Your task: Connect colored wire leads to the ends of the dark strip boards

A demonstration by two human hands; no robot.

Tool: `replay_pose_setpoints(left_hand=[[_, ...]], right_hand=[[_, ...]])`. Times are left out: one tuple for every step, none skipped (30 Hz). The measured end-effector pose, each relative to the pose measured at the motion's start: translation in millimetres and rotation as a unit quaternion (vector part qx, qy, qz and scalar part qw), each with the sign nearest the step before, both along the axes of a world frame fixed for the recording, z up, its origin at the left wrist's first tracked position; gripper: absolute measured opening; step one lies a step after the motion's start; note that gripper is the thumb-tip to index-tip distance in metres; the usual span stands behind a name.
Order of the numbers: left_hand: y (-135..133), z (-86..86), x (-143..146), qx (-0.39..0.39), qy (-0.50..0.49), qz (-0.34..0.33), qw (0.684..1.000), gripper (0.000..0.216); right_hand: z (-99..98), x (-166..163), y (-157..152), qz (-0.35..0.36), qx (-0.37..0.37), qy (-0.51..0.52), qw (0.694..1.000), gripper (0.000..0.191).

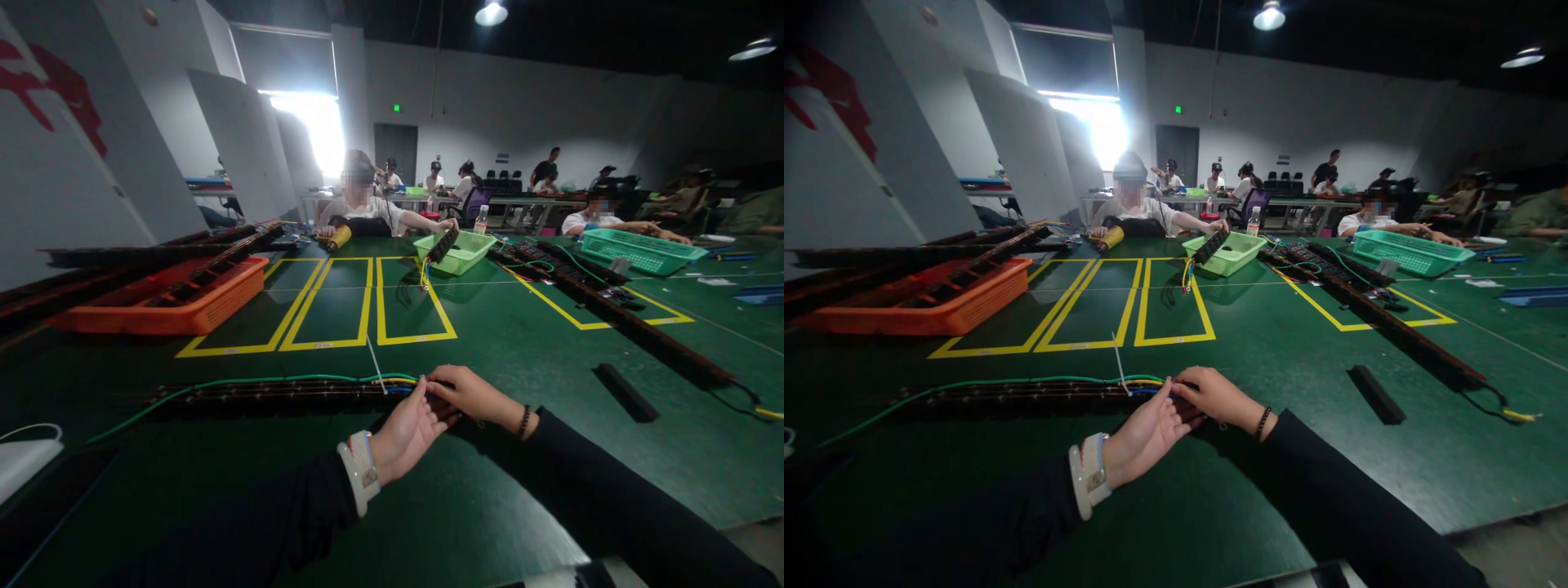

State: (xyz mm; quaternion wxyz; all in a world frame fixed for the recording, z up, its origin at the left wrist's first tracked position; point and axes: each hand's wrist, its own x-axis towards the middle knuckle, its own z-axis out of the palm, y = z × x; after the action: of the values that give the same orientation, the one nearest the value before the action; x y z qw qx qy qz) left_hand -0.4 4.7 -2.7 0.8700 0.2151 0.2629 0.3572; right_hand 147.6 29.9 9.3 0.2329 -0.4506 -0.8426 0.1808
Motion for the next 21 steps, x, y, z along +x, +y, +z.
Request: replay_pose_setpoints(left_hand=[[0, 0.1, 0, -0.001, -0.001, -0.001, 1.0, 0.034], [0, 0.4, 0, -0.003, -0.004, -0.002, 1.0, 0.034], [0, 0.9, 0, -0.007, -0.007, -0.001, 1.0, 0.033], [-1, 1.6, 0, -0.011, -0.01, -0.001, 1.0, 0.033], [-1, 2.2, 1, -0.015, -0.011, 0.001, 1.0, 0.034], [-1, 2.7, 1, -0.016, -0.011, 0.002, 1.0, 0.035], [-1, 3.1, 1, -0.016, -0.01, 0.0, 1.0, 0.036], [-1, 3.1, 1, -0.015, -0.009, -0.002, 1.0, 0.037], [0, 2.9, 1, -0.014, -0.009, -0.005, 1.0, 0.037], [0, 2.5, 1, -0.012, -0.009, -0.008, 1.0, 0.037], [0, 1.9, 1, -0.012, -0.01, -0.009, 1.0, 0.036], [1, 1.2, 2, -0.012, -0.013, -0.009, 1.0, 0.035], [1, 0.5, 2, -0.013, -0.016, -0.006, 1.0, 0.034], [1, -0.2, 2, -0.014, -0.02, -0.002, 1.0, 0.033], [1, -0.8, 2, -0.015, -0.024, 0.002, 1.0, 0.032], [1, -1.4, 2, -0.016, -0.028, 0.008, 0.999, 0.031], [2, -2.1, 2, -0.016, -0.032, 0.014, 0.999, 0.031], [2, -2.9, 3, -0.015, -0.036, 0.021, 0.999, 0.03], [2, -3.7, 3, -0.012, -0.038, 0.026, 0.999, 0.03], [2, -4.7, 3, -0.007, -0.037, 0.029, 0.999, 0.03], [3, -5.6, 2, -0.004, -0.034, 0.028, 0.999, 0.031]], right_hand=[[0.5, -1, -1, -0.009, 0.024, -0.014, 1.0, 0.022], [1.1, -1, -1, -0.018, 0.053, -0.033, 0.998, 0.021], [1.8, -2, -2, -0.026, 0.081, -0.05, 0.995, 0.02], [2.5, -2, -3, -0.033, 0.102, -0.062, 0.992, 0.019], [2.9, -2, -3, -0.037, 0.111, -0.066, 0.991, 0.017], [3.1, -1, -3, -0.04, 0.107, -0.061, 0.992, 0.015], [3.0, 0, -3, -0.041, 0.094, -0.048, 0.994, 0.013], [2.8, 1, -2, -0.041, 0.077, -0.032, 0.996, 0.011], [2.4, 2, -2, -0.039, 0.065, -0.019, 0.997, 0.01], [2.1, 3, -1, -0.036, 0.063, -0.015, 0.997, 0.01], [1.8, 3, -1, -0.031, 0.075, -0.019, 0.997, 0.01], [1.6, 3, -1, -0.027, 0.097, -0.029, 0.995, 0.01], [1.4, 3, -1, -0.022, 0.125, -0.046, 0.991, 0.011], [1.2, 3, -2, -0.016, 0.154, -0.067, 0.986, 0.012], [1.0, 2, -2, -0.011, 0.18, -0.088, 0.98, 0.014], [0.9, 2, -3, -0.003, 0.198, -0.106, 0.974, 0.017], [1.1, 3, -3, 0.01, 0.208, -0.12, 0.971, 0.019], [2.3, 3, -4, 0.024, 0.21, -0.125, 0.969, 0.02], [5.1, 4, -5, 0.038, 0.207, -0.119, 0.97, 0.021], [10.1, 6, -6, 0.044, 0.202, -0.1, 0.973, 0.02], [17.9, 7, -9, 0.039, 0.198, -0.068, 0.977, 0.02]])
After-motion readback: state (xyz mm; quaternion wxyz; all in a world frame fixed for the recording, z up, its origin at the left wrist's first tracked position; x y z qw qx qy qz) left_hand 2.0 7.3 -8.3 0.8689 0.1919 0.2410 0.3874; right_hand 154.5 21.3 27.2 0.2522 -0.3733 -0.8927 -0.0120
